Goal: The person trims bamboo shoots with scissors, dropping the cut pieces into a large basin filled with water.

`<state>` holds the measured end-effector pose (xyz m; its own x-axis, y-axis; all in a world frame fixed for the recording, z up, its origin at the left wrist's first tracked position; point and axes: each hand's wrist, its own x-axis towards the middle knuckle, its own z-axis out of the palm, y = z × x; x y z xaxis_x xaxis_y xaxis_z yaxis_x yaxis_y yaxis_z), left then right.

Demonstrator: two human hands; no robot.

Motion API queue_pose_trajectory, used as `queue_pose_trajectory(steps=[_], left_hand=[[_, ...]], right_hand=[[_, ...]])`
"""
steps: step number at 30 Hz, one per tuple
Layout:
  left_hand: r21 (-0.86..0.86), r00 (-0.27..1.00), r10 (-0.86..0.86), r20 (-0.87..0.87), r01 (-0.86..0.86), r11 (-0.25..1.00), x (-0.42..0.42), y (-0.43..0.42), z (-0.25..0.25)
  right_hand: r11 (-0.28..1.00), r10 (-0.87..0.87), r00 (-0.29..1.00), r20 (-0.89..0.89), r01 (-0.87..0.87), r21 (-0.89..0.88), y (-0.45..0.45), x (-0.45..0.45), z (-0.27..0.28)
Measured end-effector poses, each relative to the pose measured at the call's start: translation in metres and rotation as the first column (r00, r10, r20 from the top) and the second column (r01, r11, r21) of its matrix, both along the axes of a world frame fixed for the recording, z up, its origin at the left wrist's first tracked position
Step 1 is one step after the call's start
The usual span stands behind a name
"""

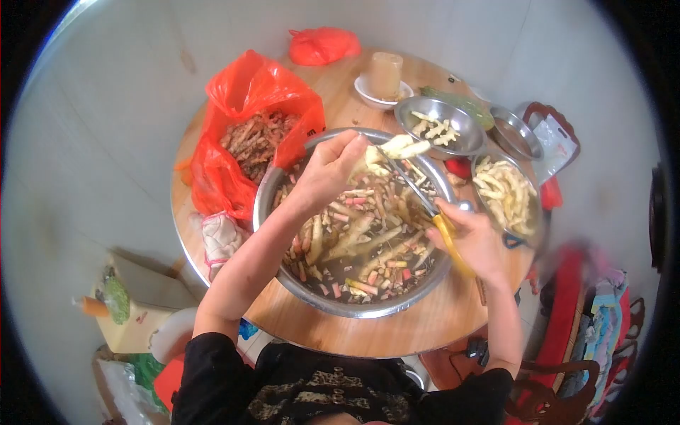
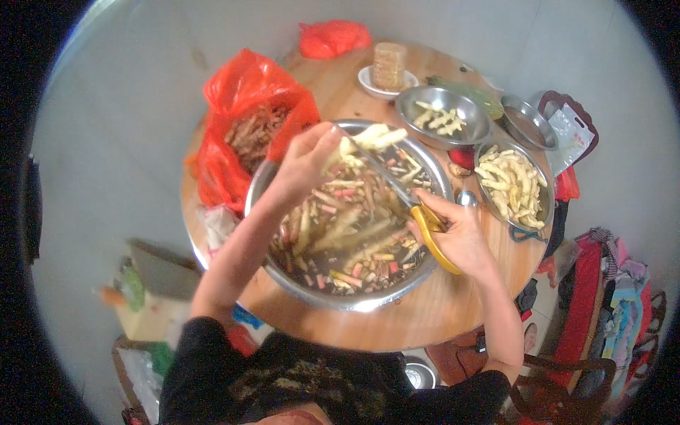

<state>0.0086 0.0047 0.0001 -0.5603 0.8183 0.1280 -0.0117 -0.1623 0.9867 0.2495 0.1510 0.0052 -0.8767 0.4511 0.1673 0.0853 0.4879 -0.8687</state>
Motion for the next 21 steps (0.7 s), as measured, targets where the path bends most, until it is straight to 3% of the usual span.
queue_pose_trajectory(steps=[1, 5, 7, 9, 12, 14, 15, 17, 18, 19, 20, 21], left_hand=[[-0.015, 0.990, -0.063, -0.125, 0.062, 0.998, -0.003, -0.001, -0.001], [0.042, 0.977, -0.082, -0.195, 0.091, 0.995, 0.001, -0.003, 0.002], [-0.118, 0.986, -0.162, 0.028, 0.164, 0.979, 0.002, -0.009, 0.009], [-0.092, 0.992, -0.109, 0.064, 0.114, 0.989, 0.009, -0.008, 0.011], [-0.089, 0.995, 0.011, 0.095, -0.003, 0.996, 0.011, 0.000, 0.006], [-0.110, 0.993, 0.067, 0.096, -0.056, 0.992, 0.004, 0.006, -0.007], [-0.136, 0.999, 0.038, 0.027, -0.034, 0.990, -0.002, 0.008, -0.016], [-0.162, 0.999, 0.016, -0.039, -0.022, 0.987, -0.016, 0.009, -0.025], [-0.262, 0.904, 0.011, -0.427, -0.135, 0.956, -0.021, 0.009, -0.030], [-0.310, 0.669, -0.054, -0.741, -0.269, 0.912, -0.023, 0.010, -0.034], [-0.444, 0.681, -0.171, -0.712, -0.247, 0.861, -0.019, 0.009, -0.025], [-0.449, 0.686, -0.174, -0.706, -0.245, 0.859, -0.021, 0.010, -0.029]], right_hand=[[0.991, 0.016, 1.000, 0.021, -0.019, 0.130, 0.002, 0.004, 0.004], [0.988, 0.078, 0.996, 0.053, -0.084, 0.133, 0.012, 0.012, 0.004], [0.980, 0.063, 0.996, 0.061, -0.074, 0.186, 0.009, 0.007, 0.003], [0.968, 0.054, 0.996, 0.064, -0.068, 0.242, 0.006, 0.001, -0.002], [0.966, -0.028, 0.997, -0.079, 0.047, 0.256, 0.009, -0.013, -0.025], [0.948, -0.251, 0.946, -0.207, 0.283, 0.143, 0.018, -0.022, -0.039], [0.949, -0.250, 0.946, -0.205, 0.282, 0.143, 0.023, -0.018, -0.039], [0.866, -0.378, 0.925, -0.024, 0.363, 0.343, 0.034, -0.013, -0.040], [0.784, -0.371, 0.926, 0.069, 0.272, 0.559, 0.016, -0.007, -0.015], [0.786, -0.372, 0.925, 0.083, 0.266, 0.558, 0.010, -0.003, -0.004], [0.718, -0.321, 0.928, 0.188, 0.109, 0.687, 0.007, -0.002, 0.004], [0.624, -0.280, 0.913, 0.295, -0.060, 0.779, 0.003, -0.002, 0.012]])
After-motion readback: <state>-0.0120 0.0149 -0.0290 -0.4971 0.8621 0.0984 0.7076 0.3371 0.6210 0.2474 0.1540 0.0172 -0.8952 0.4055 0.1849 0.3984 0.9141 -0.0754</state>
